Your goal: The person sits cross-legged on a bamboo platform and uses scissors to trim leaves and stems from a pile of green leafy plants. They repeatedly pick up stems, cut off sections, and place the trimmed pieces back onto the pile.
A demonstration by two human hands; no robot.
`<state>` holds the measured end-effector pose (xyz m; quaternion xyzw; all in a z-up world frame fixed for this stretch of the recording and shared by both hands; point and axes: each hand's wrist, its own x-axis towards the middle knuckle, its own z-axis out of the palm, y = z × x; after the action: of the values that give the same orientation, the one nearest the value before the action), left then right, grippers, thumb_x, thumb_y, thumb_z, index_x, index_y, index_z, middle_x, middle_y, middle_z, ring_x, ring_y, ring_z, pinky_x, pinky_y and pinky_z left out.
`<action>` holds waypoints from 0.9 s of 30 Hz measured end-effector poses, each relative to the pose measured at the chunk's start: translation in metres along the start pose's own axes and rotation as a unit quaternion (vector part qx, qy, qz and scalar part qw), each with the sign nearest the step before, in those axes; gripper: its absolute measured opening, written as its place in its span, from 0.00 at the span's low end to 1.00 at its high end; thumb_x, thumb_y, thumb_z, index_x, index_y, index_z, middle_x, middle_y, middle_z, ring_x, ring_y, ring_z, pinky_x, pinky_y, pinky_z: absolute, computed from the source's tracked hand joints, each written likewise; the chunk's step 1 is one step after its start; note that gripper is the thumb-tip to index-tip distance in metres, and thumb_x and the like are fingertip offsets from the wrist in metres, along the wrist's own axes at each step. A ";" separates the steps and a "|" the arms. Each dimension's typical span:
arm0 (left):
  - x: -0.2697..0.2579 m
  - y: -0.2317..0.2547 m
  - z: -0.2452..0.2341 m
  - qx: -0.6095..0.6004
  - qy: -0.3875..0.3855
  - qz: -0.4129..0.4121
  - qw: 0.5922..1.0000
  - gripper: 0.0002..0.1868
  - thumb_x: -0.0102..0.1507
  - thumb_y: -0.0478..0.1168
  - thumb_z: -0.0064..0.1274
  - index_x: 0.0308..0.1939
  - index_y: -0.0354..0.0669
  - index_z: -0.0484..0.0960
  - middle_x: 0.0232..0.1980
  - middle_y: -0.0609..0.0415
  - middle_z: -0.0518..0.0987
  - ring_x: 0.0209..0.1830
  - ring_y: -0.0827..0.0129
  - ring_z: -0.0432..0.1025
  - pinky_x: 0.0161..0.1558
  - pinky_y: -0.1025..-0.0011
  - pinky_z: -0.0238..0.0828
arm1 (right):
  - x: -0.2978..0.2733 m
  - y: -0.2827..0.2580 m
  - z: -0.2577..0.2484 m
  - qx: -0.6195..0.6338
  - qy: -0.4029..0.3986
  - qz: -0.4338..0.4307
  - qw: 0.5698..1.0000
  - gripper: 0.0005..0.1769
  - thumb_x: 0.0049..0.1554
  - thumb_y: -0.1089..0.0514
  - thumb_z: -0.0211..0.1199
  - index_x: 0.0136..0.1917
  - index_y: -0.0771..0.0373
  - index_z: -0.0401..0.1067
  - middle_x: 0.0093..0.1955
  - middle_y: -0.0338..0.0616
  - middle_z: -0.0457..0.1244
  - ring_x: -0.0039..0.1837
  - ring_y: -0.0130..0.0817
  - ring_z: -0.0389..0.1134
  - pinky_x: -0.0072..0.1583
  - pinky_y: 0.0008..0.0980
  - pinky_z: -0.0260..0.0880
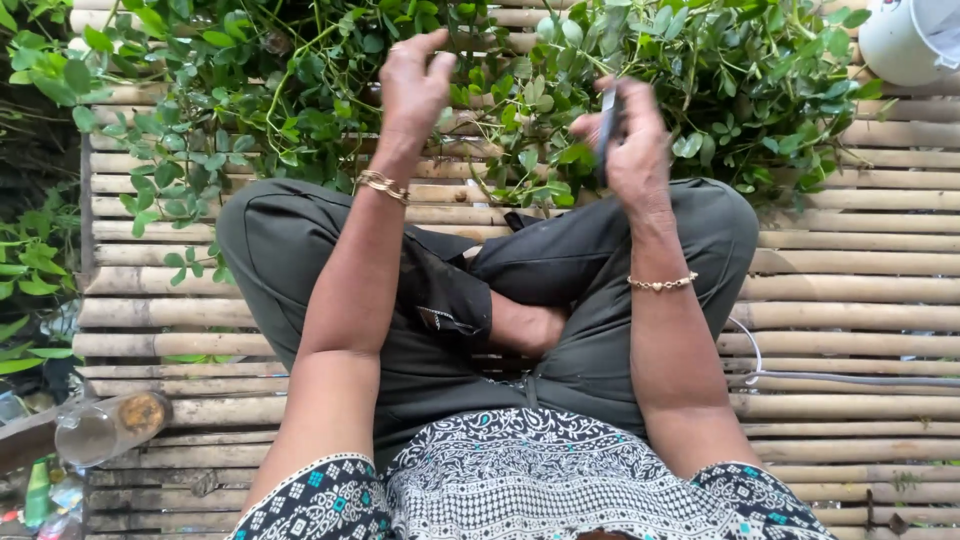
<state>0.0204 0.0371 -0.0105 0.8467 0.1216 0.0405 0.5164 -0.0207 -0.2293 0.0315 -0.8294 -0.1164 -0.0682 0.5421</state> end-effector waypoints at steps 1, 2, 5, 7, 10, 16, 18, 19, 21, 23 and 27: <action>0.001 0.001 -0.010 -0.086 0.030 -0.046 0.995 0.18 0.68 0.37 0.50 0.63 0.43 0.78 0.64 0.42 0.69 0.56 0.64 0.66 0.53 0.73 0.68 | 0.000 -0.023 0.004 0.022 -0.151 0.116 0.981 0.19 0.64 0.60 0.62 0.67 0.59 0.63 0.56 0.43 0.67 0.54 0.32 0.73 0.58 0.33 0.78; 0.002 0.001 -0.021 -0.171 0.060 -0.089 0.979 0.16 0.68 0.33 0.48 0.60 0.39 0.78 0.53 0.50 0.78 0.35 0.79 0.76 0.31 0.90 0.85 | 0.000 -0.047 0.008 0.042 -0.299 0.222 0.927 0.20 0.61 0.60 0.60 0.66 0.57 0.67 0.62 0.44 0.61 0.53 0.31 0.68 0.55 0.28 0.75; 0.016 -0.010 -0.034 -0.226 0.188 -0.020 0.956 0.13 0.67 0.31 0.48 0.54 0.46 0.81 0.45 0.58 0.80 0.38 0.79 0.73 0.27 0.83 0.78 | -0.006 0.024 0.074 -0.142 -0.511 0.110 0.840 0.38 0.48 0.30 0.66 0.64 0.51 0.72 0.63 0.45 0.68 0.61 0.41 0.68 0.60 0.38 0.66; 0.008 -0.006 -0.047 -0.207 0.200 -0.008 0.958 0.14 0.67 0.32 0.49 0.56 0.46 0.80 0.52 0.54 0.79 0.45 0.75 0.75 0.32 0.82 0.83 | -0.005 0.052 0.093 -0.116 -0.530 0.210 0.814 0.24 0.52 0.39 0.70 0.55 0.54 0.74 0.47 0.43 0.68 0.45 0.33 0.66 0.47 0.32 0.64; -0.001 0.016 -0.079 -0.266 0.213 -0.027 0.940 0.12 0.69 0.32 0.48 0.56 0.43 0.80 0.51 0.53 0.79 0.42 0.74 0.77 0.31 0.84 0.83 | 0.019 0.104 0.095 -0.022 -0.530 0.387 0.754 0.13 0.58 0.56 0.69 0.54 0.61 0.71 0.36 0.46 0.68 0.31 0.27 0.65 0.34 0.26 0.67; -0.023 0.020 -0.160 -0.353 0.258 -0.034 0.898 0.07 0.69 0.30 0.51 0.50 0.41 0.81 0.45 0.52 0.82 0.30 0.76 0.80 0.23 0.85 0.79 | 0.061 0.106 0.036 -0.022 -0.568 0.467 0.678 0.33 0.54 0.51 0.70 0.71 0.57 0.68 0.39 0.49 0.70 0.35 0.27 0.69 0.31 0.20 0.65; -0.016 -0.006 -0.178 -0.317 0.274 0.014 0.908 0.06 0.70 0.30 0.53 0.49 0.43 0.81 0.46 0.53 0.83 0.31 0.77 0.81 0.22 0.85 0.79 | 0.072 0.116 0.017 -0.015 -0.578 0.455 0.677 0.32 0.56 0.53 0.68 0.72 0.58 0.68 0.39 0.50 0.70 0.35 0.29 0.70 0.30 0.21 0.64; -0.012 -0.019 -0.183 -0.233 0.268 -0.018 0.935 0.06 0.70 0.33 0.52 0.49 0.45 0.81 0.43 0.58 0.81 0.28 0.82 0.78 0.19 0.88 0.75 | 0.075 0.127 0.007 0.009 -0.579 0.453 0.677 0.33 0.57 0.53 0.66 0.74 0.59 0.65 0.40 0.52 0.69 0.35 0.29 0.68 0.29 0.22 0.60; -0.004 -0.039 -0.190 -0.144 0.269 -0.055 0.951 0.06 0.70 0.36 0.51 0.50 0.48 0.81 0.40 0.62 0.79 0.26 0.87 0.75 0.17 0.91 0.70 | 0.082 0.126 -0.008 0.032 -0.589 0.446 0.673 0.34 0.58 0.54 0.63 0.75 0.61 0.62 0.41 0.54 0.67 0.36 0.30 0.66 0.29 0.22 0.56; 0.005 -0.051 -0.185 -0.080 0.244 -0.142 0.956 0.07 0.68 0.39 0.51 0.46 0.46 0.84 0.32 0.61 0.84 0.17 0.86 0.74 0.13 0.92 0.65 | 0.094 0.105 -0.025 -0.017 -0.507 0.446 0.737 0.36 0.58 0.52 0.62 0.78 0.55 0.62 0.48 0.59 0.70 0.45 0.36 0.71 0.37 0.24 0.67; 0.046 -0.076 -0.155 -0.097 0.274 -0.157 0.944 0.05 0.70 0.35 0.51 0.44 0.40 0.82 0.30 0.59 0.81 0.19 0.85 0.73 0.17 0.96 0.75 | 0.080 0.084 0.011 0.034 -0.518 0.429 0.739 0.36 0.59 0.50 0.61 0.77 0.61 0.60 0.52 0.61 0.71 0.45 0.32 0.72 0.38 0.21 0.70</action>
<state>0.0224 0.2156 -0.0089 0.7190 0.3853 0.2006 0.5426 0.0787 -0.2418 -0.0286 -0.6800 -0.0137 0.6159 0.3976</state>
